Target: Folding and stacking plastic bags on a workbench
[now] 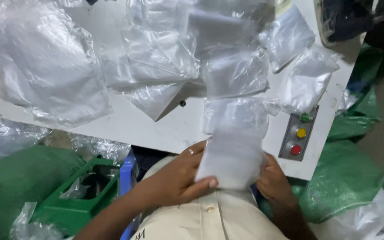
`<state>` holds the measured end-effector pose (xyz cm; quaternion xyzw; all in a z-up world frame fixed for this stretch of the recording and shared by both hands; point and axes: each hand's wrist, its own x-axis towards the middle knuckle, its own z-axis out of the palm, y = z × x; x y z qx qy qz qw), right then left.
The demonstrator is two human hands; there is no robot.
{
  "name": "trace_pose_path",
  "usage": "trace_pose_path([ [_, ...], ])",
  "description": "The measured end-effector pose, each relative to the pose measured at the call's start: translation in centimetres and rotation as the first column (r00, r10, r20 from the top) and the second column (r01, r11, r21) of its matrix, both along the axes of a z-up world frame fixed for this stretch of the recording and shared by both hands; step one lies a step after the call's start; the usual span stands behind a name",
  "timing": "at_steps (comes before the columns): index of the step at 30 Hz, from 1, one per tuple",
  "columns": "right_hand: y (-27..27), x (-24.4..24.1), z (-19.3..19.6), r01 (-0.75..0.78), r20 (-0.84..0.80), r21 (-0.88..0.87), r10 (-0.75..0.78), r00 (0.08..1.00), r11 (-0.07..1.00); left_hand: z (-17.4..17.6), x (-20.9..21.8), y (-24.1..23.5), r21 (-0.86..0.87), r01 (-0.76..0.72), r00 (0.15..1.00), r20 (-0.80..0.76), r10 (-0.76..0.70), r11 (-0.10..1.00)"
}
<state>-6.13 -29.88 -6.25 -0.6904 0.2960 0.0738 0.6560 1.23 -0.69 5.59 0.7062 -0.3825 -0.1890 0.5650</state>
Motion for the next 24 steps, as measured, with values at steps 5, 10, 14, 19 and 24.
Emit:
trace_pose_path([
  [5,1.3,3.9,6.1,-0.069,0.136,0.102,0.055,0.989,0.992,-1.7,-2.0,0.0,0.439,-0.008,0.701,-0.639,0.318,0.899],
  [10,4.3,3.4,10.4,-0.615,0.239,0.024,0.593,0.769,0.788,-0.7,-0.7,-0.4,0.473,0.050,0.650,-0.684,0.331,0.879],
  [14,2.7,0.9,4.2,-0.600,-0.122,0.345,0.668,0.734,0.722,-2.2,0.1,1.6,0.288,-0.302,0.941,-0.059,0.332,0.909],
  [19,3.6,1.0,3.1,-0.353,0.091,0.550,0.366,0.926,0.757,-4.8,0.2,-1.4,0.406,-0.296,0.878,-0.241,0.413,0.865],
  [24,5.7,4.2,7.1,0.327,-0.030,0.283,-0.333,0.943,0.902,-3.5,1.6,-6.2,0.050,-0.769,0.554,0.549,0.625,0.638],
])
